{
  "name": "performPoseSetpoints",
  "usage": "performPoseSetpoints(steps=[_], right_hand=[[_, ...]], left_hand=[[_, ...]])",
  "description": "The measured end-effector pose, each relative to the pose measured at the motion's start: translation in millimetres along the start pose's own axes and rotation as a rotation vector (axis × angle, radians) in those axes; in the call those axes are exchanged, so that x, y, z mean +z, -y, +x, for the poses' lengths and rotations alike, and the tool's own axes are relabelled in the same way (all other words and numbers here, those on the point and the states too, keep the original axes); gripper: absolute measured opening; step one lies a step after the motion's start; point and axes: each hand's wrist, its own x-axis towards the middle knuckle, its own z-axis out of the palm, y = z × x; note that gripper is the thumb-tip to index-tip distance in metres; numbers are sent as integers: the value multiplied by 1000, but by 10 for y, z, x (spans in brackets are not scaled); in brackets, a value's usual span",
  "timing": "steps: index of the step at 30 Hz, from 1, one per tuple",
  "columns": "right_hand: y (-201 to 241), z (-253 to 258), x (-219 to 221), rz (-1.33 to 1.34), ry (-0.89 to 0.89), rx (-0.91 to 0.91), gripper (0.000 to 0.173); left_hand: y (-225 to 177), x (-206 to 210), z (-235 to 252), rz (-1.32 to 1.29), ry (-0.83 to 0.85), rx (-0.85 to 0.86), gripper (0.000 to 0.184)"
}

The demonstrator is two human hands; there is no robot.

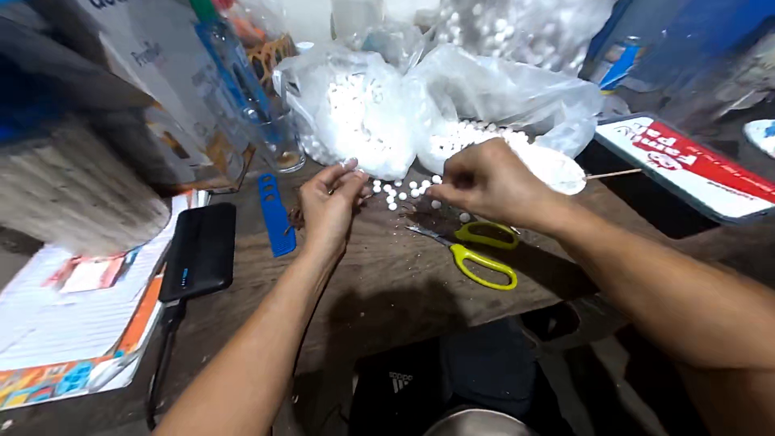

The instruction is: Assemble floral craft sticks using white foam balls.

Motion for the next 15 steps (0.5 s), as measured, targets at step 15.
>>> performPoseSetpoints(steps=[15], right_hand=[[232,879,930,223,204,58,14]], left_hand=[[-342,-291,213,-207,-321,104,20]])
